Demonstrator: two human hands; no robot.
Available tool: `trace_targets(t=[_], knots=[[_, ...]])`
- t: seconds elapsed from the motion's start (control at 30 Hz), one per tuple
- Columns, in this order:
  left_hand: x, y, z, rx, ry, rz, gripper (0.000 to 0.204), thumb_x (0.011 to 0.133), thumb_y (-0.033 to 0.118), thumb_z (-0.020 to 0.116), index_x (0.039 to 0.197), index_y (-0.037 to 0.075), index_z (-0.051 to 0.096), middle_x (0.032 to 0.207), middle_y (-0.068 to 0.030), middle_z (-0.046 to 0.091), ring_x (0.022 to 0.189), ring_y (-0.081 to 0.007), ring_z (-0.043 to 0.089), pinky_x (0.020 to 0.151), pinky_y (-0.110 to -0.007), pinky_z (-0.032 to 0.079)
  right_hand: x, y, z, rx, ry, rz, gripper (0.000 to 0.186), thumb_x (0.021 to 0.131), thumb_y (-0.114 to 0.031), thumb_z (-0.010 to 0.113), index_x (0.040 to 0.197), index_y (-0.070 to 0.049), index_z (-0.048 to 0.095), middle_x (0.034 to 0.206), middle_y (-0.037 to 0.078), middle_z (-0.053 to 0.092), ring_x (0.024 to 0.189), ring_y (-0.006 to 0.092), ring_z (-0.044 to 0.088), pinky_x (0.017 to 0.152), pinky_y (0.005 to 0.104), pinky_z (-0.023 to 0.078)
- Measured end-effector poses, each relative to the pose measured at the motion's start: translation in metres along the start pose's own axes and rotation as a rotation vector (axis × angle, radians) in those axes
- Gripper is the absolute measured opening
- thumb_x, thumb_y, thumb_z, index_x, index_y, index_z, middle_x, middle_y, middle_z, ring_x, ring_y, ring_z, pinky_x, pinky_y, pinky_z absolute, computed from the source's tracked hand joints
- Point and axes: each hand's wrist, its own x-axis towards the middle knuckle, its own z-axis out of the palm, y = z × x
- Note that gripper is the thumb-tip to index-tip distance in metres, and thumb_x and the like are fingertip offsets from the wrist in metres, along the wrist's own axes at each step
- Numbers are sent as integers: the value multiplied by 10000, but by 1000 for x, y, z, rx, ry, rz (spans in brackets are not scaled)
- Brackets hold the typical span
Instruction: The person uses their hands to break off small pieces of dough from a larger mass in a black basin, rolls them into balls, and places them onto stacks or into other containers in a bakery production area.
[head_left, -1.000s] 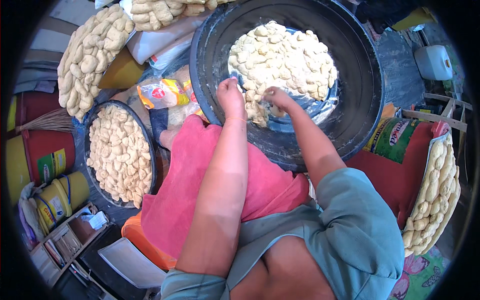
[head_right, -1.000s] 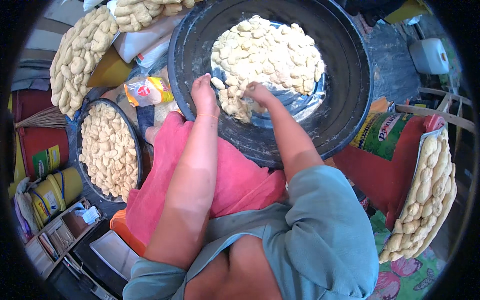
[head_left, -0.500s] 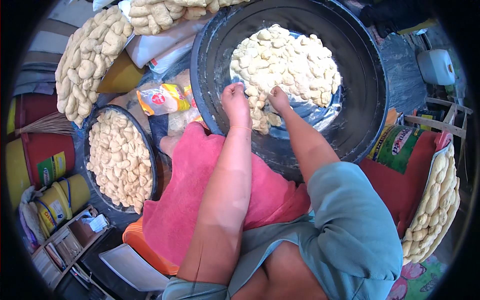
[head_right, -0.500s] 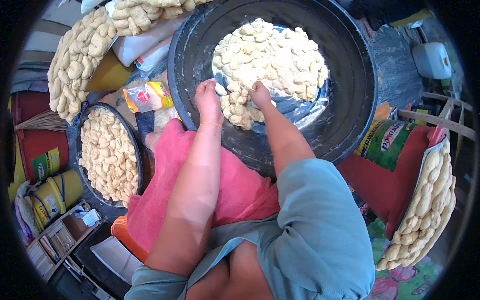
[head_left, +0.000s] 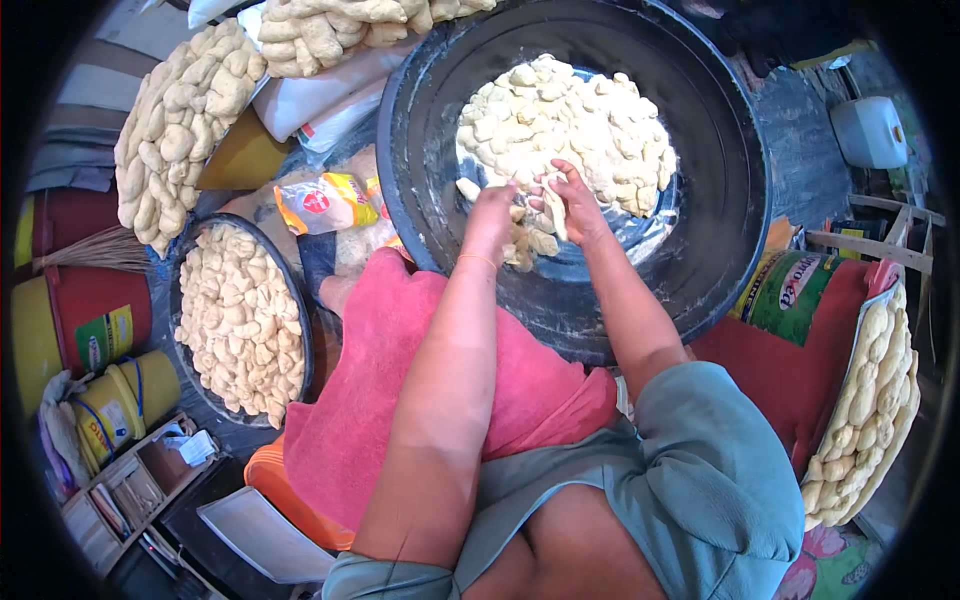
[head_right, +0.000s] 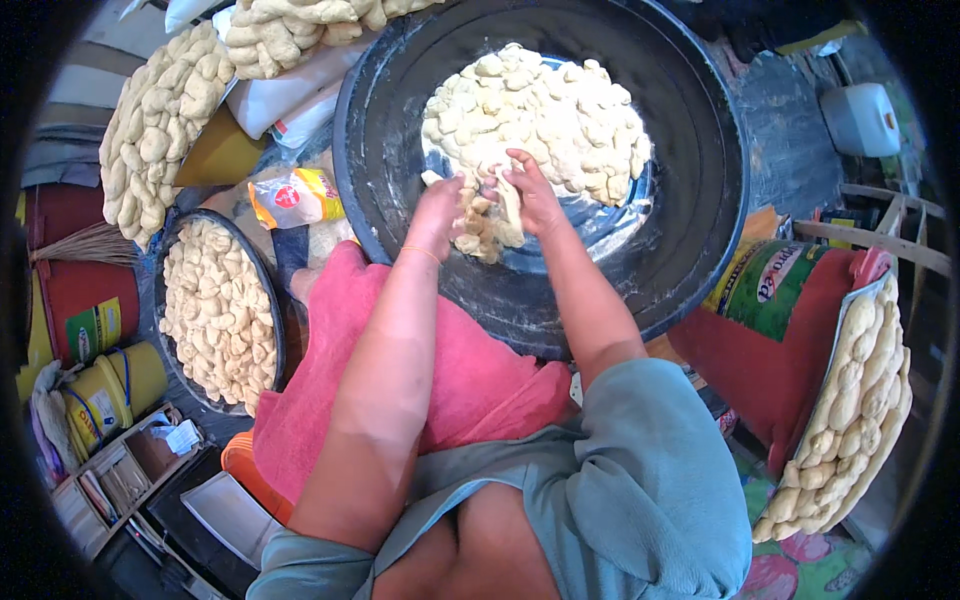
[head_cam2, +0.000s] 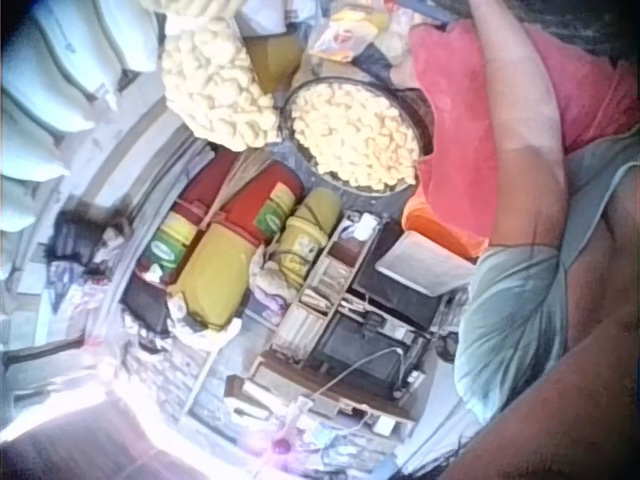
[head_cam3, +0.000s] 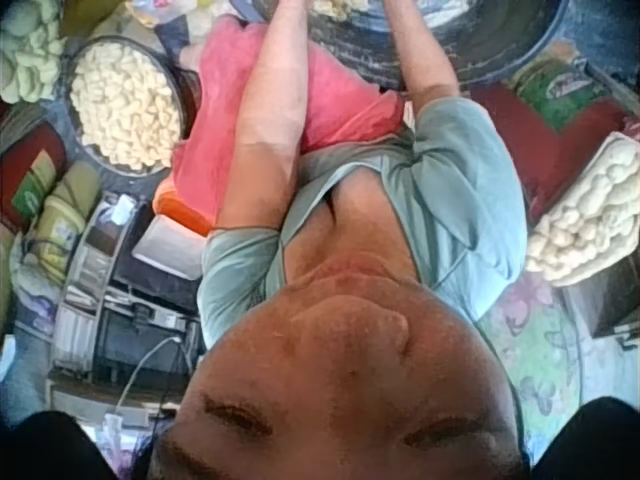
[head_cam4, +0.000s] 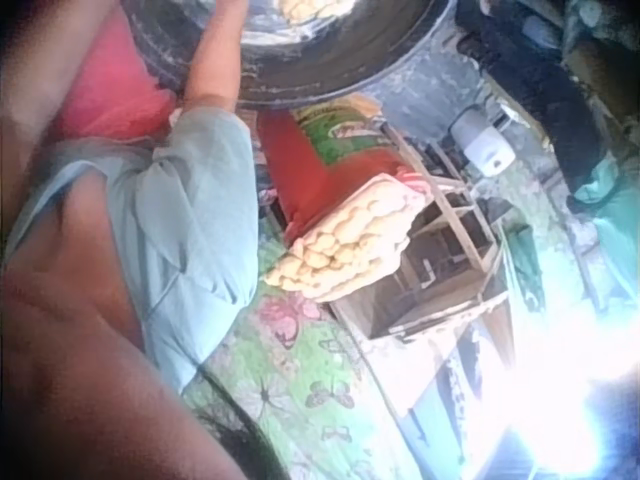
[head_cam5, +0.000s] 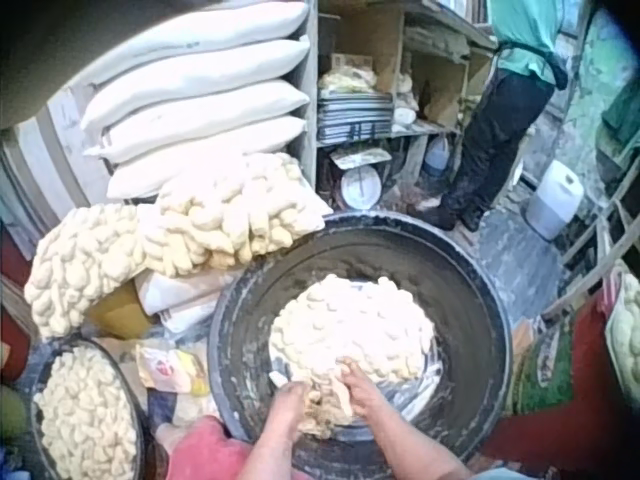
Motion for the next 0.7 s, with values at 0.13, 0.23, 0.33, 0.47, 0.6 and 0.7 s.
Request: trace_targets(t=[0.13, 0.23, 0.33, 0.47, 0.6, 0.7], knots=[[1, -2, 1, -217, -302, -187, 482, 936, 427, 480, 1279, 91, 438, 1202, -122, 472, 1049, -251, 509, 826, -443, 468, -15, -4, 38, 410, -197, -181, 334, 857, -4, 522, 1171, -95, 450, 965, 108, 586, 909, 224, 592, 830, 395, 517], [7, -5, -1, -416, -295, -96, 490, 945, 419, 476, 1284, 68, 430, 1230, -121, 449, 1088, -252, 493, 853, -449, 466, -12, 1, 37, -94, -103, -324, 169, 872, -32, 515, 1035, -54, 556, 906, 39, 607, 872, 126, 557, 794, 267, 454], [6, -4, -3, -440, -81, -4, 487, 940, 400, 501, 1252, 30, 450, 1221, -108, 458, 1080, -229, 496, 863, -435, 463, -21, 6, 45, -396, -97, -259, 123, 882, -75, 550, 999, -49, 579, 923, 20, 602, 862, 91, 532, 793, 248, 434], [4, -2, 1, -293, -142, -2, 440, 930, 414, 502, 1187, 58, 507, 1144, -92, 501, 1023, -188, 508, 789, -383, 455, -19, 10, 43, -433, -160, -296, 171, 868, -91, 609, 1031, -49, 578, 933, -1, 581, 867, 88, 532, 800, 248, 435], [8, -1, -9, -328, -133, 21, 378, 931, 409, 512, 1096, 70, 516, 1084, -78, 526, 847, -179, 549, 659, -302, 462, -27, 3, 47, -411, -140, -306, 257, 835, -58, 646, 1082, -49, 576, 957, -1, 576, 896, 102, 544, 817, 257, 441], [5, -1, -5, -483, -86, 86, 372, 929, 401, 517, 1091, 65, 500, 1015, -72, 542, 779, -176, 558, 608, -274, 454, -37, -2, 51, -327, -349, -188, 366, 821, -86, 671, 1169, -40, 568, 1017, 5, 563, 933, 109, 551, 834, 270, 448]])
